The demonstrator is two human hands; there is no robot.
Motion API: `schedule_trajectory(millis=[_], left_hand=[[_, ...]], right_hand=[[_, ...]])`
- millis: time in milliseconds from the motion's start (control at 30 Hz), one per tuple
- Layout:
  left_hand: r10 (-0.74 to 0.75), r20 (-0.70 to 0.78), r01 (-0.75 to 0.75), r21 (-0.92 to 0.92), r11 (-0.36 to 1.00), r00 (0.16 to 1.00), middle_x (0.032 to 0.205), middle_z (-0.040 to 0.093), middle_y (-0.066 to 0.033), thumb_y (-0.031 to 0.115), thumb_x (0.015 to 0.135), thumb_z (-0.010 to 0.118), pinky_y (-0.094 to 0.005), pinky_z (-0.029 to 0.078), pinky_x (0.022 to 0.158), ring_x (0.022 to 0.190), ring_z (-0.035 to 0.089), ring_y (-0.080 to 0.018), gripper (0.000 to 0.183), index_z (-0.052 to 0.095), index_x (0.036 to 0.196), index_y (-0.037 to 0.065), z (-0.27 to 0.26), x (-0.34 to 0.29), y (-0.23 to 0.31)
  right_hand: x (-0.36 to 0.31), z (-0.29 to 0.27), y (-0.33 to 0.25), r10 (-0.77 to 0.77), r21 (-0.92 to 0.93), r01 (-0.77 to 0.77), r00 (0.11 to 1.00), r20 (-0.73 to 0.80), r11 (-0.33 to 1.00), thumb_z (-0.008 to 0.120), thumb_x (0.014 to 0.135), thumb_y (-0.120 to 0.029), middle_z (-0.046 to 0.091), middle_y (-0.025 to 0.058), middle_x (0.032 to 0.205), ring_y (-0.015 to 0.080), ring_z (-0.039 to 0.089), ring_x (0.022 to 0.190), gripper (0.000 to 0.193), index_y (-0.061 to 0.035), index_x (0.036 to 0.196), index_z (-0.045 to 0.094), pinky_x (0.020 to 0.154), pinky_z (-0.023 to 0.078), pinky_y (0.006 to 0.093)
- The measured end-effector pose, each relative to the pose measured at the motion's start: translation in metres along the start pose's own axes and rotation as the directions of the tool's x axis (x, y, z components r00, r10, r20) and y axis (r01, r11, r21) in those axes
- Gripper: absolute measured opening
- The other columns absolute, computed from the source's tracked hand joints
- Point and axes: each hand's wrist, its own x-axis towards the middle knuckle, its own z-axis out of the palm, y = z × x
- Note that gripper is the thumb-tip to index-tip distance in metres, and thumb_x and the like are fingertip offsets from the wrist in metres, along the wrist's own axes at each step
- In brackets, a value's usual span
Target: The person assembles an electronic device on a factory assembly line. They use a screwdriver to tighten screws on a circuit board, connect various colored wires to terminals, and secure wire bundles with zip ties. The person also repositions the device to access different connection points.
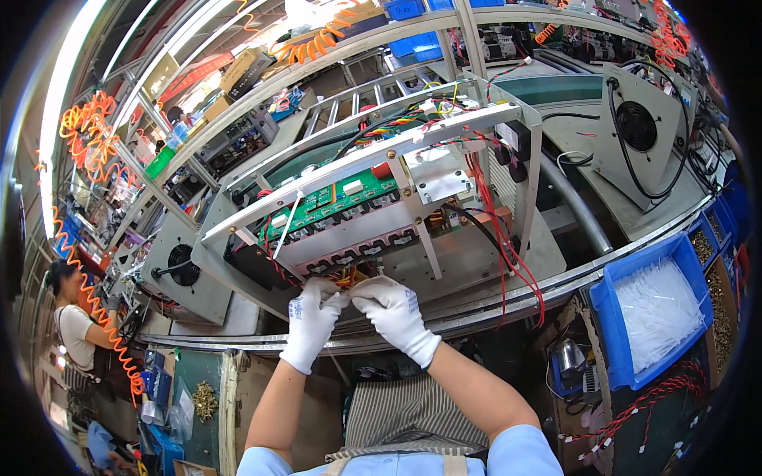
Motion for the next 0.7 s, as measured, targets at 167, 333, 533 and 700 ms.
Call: schedule_trajectory(millis=[167,333,533,700], left_hand=[[0.012,-0.141,-0.009,0.023,1.000,0.990,0.080,0.067,-0.0171,0.018,0.084,0.069,-0.0396,0.051,0.065,0.076,0.067,-0.0327,0.023,0.055,0.094,0.002,0.011,0.005,0.002],[-0.182,0.005,0.172,-0.345,0.923,0.983,0.067,0.061,-0.0051,0.021,0.090,0.060,-0.0272,0.042,0.050,0.055,0.055,-0.0106,0.022,0.063,0.085,0.000,0.009,-0.007,0.008],[-0.219,-0.016,0.178,-0.525,0.832,0.976,0.061,0.048,0.0041,0.019,0.092,0.064,-0.0249,0.032,0.050,0.056,0.038,-0.0045,0.029,0.053,0.068,0.006,0.031,0.007,-0.008],[-0.191,-0.150,0.080,-0.546,0.834,0.970,0.053,0.045,0.0053,0.025,0.094,0.062,-0.0219,0.022,0.040,0.043,0.034,-0.0020,0.031,0.057,0.071,0.005,0.023,-0.015,0.039]], right_hand=[[-0.024,0.019,-0.013,-0.059,0.019,0.061,0.996,-0.062,0.998,0.066,0.082,0.000,0.068,0.0093,0.092,0.0190,0.065,0.084,0.010,-0.0031,0.091,0.068,0.076,0.052,0.0300],[-0.010,0.014,-0.019,0.336,0.542,-0.250,0.940,-0.064,0.802,0.058,0.093,-0.010,0.066,0.0089,0.095,0.0164,0.064,0.082,0.010,-0.0027,0.098,0.060,0.072,0.052,0.0282],[-0.022,0.031,-0.001,0.509,0.853,-0.415,0.833,0.216,0.317,0.056,0.096,-0.016,0.066,0.0070,0.090,0.0106,0.060,0.068,0.011,-0.0046,0.099,0.055,0.063,0.048,0.0214],[-0.041,-0.010,-0.035,0.401,0.446,-0.391,0.913,0.077,0.805,0.064,0.091,-0.018,0.059,0.0138,0.121,0.0214,0.060,0.108,0.043,0.0008,0.126,0.049,0.093,0.048,0.0347]])
